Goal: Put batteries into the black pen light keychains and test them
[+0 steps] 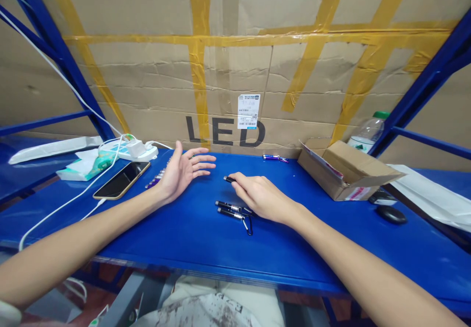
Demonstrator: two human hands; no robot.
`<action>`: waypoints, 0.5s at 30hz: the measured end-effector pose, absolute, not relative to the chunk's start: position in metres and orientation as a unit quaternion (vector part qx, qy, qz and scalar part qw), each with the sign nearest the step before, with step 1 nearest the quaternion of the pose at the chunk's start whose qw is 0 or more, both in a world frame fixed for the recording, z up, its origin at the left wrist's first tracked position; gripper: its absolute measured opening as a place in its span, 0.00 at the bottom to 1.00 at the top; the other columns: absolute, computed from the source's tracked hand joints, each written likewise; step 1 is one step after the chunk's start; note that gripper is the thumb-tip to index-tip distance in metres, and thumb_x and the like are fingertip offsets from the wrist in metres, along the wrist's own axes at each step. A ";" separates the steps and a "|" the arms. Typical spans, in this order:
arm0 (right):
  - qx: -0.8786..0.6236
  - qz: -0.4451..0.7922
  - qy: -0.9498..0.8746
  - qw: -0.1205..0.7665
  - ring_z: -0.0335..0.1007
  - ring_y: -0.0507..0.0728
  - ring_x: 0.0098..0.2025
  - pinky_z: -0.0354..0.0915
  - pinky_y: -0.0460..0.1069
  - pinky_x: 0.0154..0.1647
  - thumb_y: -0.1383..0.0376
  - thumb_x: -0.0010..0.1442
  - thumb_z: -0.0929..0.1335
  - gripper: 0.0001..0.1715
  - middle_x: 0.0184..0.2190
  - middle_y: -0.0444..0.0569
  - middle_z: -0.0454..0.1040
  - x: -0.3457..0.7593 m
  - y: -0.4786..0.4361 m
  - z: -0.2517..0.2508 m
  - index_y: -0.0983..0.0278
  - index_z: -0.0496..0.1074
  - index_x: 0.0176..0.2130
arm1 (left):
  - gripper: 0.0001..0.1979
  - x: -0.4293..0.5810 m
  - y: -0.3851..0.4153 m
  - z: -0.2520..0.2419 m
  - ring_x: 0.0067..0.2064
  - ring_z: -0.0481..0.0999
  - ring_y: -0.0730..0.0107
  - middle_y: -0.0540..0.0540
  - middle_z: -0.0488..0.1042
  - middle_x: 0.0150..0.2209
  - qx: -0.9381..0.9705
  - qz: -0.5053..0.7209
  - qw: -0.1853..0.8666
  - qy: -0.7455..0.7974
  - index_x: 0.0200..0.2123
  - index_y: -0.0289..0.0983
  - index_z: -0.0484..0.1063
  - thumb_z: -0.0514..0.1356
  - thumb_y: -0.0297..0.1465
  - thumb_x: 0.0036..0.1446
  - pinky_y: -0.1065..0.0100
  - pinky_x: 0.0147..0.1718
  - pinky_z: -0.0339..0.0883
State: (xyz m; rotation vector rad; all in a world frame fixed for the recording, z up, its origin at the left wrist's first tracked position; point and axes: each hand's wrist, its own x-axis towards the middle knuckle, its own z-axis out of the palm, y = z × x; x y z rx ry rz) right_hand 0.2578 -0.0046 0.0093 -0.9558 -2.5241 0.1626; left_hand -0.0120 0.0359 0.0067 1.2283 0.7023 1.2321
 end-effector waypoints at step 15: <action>-0.361 0.054 -0.917 0.162 0.82 0.63 0.50 0.72 0.55 0.48 0.60 0.82 0.57 0.18 0.54 0.55 0.81 0.252 -0.013 0.016 0.61 0.65 0.64 | 0.43 -0.010 0.030 0.011 0.56 0.82 0.49 0.30 0.80 0.59 0.533 0.493 0.623 0.291 0.59 0.34 0.74 0.42 0.64 0.70 0.59 0.48 0.76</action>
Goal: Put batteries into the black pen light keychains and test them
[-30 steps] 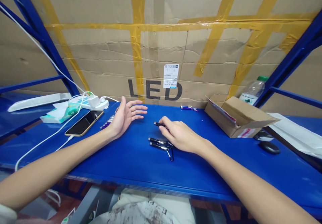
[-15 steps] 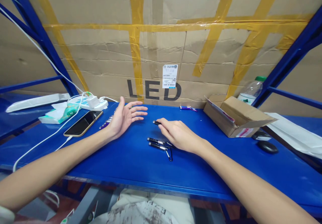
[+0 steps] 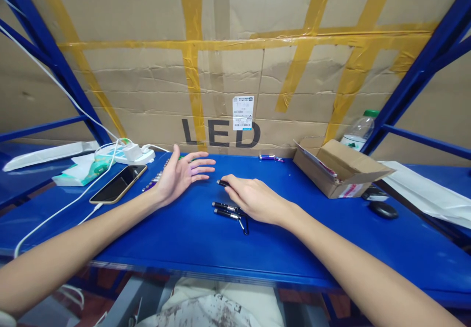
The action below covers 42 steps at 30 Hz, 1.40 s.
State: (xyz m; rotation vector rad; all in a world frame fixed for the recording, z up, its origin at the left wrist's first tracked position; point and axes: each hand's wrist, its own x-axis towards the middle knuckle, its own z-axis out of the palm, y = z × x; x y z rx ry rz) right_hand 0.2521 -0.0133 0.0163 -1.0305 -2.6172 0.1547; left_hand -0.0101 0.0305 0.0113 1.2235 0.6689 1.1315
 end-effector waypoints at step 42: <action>-0.314 -0.201 -0.922 0.107 0.74 0.55 0.26 0.40 0.52 0.26 0.68 0.73 0.62 0.10 0.29 0.49 0.82 0.238 -0.021 0.011 0.65 0.72 0.43 | 0.45 -0.003 0.023 0.015 0.64 0.76 0.41 0.27 0.75 0.65 0.469 0.485 0.702 0.227 0.62 0.32 0.75 0.47 0.65 0.68 0.52 0.57 0.73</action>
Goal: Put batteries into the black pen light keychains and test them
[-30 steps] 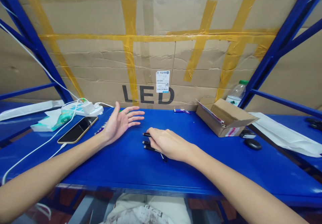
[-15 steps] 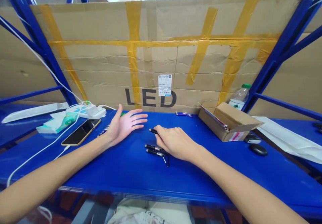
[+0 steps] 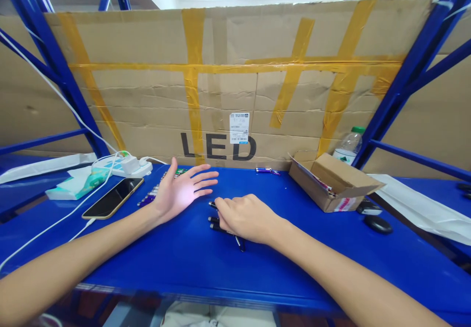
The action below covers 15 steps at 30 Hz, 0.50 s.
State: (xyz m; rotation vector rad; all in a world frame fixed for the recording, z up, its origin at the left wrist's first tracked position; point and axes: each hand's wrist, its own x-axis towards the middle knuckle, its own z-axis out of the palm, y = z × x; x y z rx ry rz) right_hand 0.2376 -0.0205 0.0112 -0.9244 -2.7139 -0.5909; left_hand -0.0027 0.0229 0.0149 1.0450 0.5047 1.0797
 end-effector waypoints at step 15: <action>-0.290 -0.272 -0.899 0.181 0.73 0.55 0.24 0.44 0.53 0.26 0.68 0.73 0.58 0.16 0.25 0.50 0.80 0.252 -0.002 0.026 0.65 0.73 0.41 | 0.46 0.005 0.022 0.010 0.64 0.76 0.43 0.30 0.75 0.65 0.490 0.474 0.691 0.241 0.63 0.35 0.75 0.44 0.66 0.68 0.52 0.58 0.71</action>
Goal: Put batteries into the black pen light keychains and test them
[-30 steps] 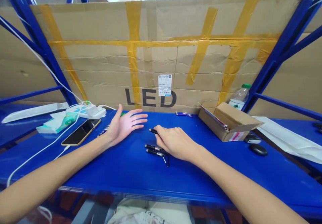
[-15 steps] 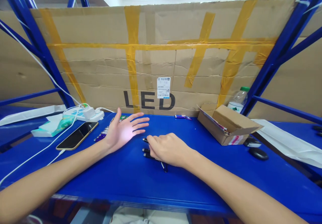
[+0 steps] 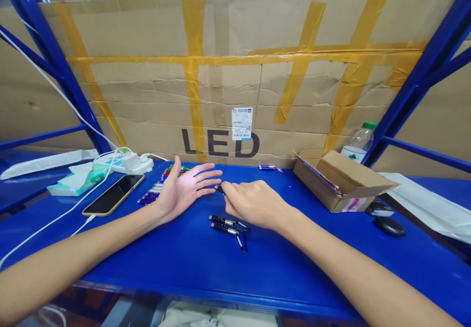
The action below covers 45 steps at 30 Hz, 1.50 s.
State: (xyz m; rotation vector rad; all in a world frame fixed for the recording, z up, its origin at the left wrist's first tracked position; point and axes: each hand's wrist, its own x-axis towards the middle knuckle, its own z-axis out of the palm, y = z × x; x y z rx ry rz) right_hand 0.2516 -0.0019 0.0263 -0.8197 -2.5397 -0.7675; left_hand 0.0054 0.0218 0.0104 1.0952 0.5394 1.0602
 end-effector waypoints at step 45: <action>-0.316 -0.084 -0.932 0.155 0.78 0.57 0.28 0.49 0.50 0.27 0.65 0.75 0.60 0.15 0.31 0.49 0.83 0.241 -0.023 0.008 0.67 0.73 0.52 | 0.46 -0.007 0.022 0.022 0.61 0.78 0.44 0.27 0.77 0.63 0.482 0.506 0.668 0.256 0.62 0.31 0.74 0.43 0.65 0.69 0.56 0.53 0.75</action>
